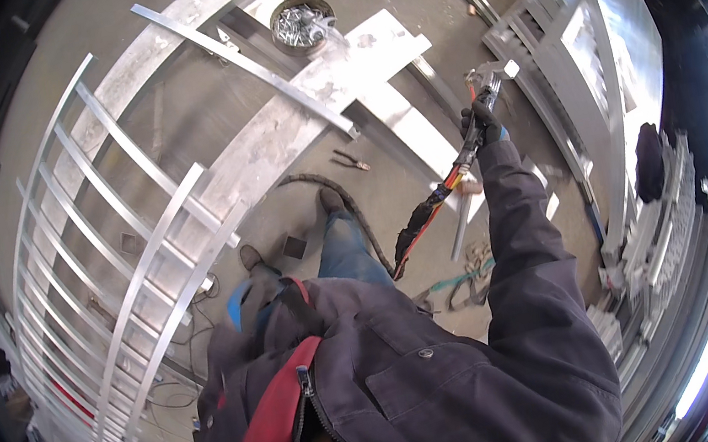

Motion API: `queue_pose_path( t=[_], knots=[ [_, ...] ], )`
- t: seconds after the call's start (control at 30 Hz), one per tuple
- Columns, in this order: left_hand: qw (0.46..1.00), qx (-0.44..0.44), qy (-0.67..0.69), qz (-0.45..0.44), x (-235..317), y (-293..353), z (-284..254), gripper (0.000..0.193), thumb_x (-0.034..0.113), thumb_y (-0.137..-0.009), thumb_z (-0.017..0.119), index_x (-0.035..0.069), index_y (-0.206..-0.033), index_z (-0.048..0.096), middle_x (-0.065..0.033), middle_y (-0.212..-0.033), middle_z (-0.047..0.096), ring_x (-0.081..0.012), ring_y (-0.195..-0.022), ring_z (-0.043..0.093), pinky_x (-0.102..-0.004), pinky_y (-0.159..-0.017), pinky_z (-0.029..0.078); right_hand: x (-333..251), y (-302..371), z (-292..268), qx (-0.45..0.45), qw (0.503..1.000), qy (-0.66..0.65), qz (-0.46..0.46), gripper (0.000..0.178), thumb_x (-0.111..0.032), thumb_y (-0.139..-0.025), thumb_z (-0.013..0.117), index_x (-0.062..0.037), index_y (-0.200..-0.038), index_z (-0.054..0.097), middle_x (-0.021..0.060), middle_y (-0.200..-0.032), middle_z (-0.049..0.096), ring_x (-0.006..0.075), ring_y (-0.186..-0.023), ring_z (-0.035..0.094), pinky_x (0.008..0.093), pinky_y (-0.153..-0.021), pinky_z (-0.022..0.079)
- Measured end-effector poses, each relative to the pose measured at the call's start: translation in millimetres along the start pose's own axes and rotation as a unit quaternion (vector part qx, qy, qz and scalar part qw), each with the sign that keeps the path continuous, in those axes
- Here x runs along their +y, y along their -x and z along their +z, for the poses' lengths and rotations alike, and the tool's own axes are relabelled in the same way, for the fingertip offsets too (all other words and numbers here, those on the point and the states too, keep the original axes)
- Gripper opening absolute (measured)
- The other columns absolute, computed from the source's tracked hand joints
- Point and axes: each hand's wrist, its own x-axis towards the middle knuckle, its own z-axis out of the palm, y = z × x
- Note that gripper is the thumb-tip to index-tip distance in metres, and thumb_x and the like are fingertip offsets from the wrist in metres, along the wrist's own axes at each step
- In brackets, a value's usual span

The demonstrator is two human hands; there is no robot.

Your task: The person welds a metal frame using a handheld welding gun, moving along the frame to join sections. The person also uses a handheld grinder to smooth or clean the frame surface. The work occurs in a workshop with stacked metal parts and tools on the floor.

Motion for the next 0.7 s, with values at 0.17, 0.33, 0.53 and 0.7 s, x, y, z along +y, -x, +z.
queue_pose_path(
  t=[0.17, 0.33, 0.53, 0.7],
  knots=[
    [0.818, 0.063, 0.383, -0.426, 0, 17, 60, 0.04, 0.035, -0.104, 0.06, -0.001, -0.12, 0.068, -0.0089, -0.105, 0.072, -0.0181, -0.096, 0.068, -0.0329, -0.085, 0.054, -39, -142, 5, -0.18, 0.966, -0.145, 0.114, 0.039, -0.036, -0.09, 0.077, -0.0009, -0.106, 0.069, 0.0036, -0.08, 0.072, 0.018, -0.063, 0.071, 0.0316, -0.054, 0.063],
    [0.836, 0.158, 0.24, -0.468, 33, 15, 129, 0.049, 0.036, -0.098, 0.068, -0.002, -0.13, 0.066, -0.0136, -0.115, 0.073, -0.0205, -0.105, 0.068, -0.0319, -0.091, 0.053, -60, -227, 93, -0.267, 0.943, -0.135, 0.143, 0.042, -0.031, -0.091, 0.074, 0.0035, -0.115, 0.066, 0.0106, -0.09, 0.074, 0.0213, -0.068, 0.071, 0.0329, -0.06, 0.064],
    [0.8, 0.216, 0.224, -0.513, 36, 38, 165, 0.045, 0.033, -0.102, 0.065, -0.002, -0.131, 0.065, -0.0103, -0.109, 0.073, -0.0158, -0.098, 0.068, -0.0305, -0.085, 0.054, -22, -307, 194, -0.259, 0.949, -0.064, 0.167, 0.055, -0.035, -0.091, 0.075, 0.0066, -0.124, 0.061, 0.012, -0.102, 0.073, 0.0209, -0.076, 0.073, 0.0324, -0.062, 0.066],
    [0.789, 0.237, 0.238, -0.514, 47, 46, 193, 0.049, 0.037, -0.099, 0.067, -0.002, -0.128, 0.067, -0.0155, -0.118, 0.072, -0.0225, -0.109, 0.067, -0.0362, -0.098, 0.051, 21, -373, 239, -0.349, 0.918, -0.024, 0.187, 0.041, -0.038, -0.092, 0.075, -0.0018, -0.107, 0.064, 0.0034, -0.086, 0.067, 0.0178, -0.06, 0.061, 0.03, -0.05, 0.052]
  ],
)
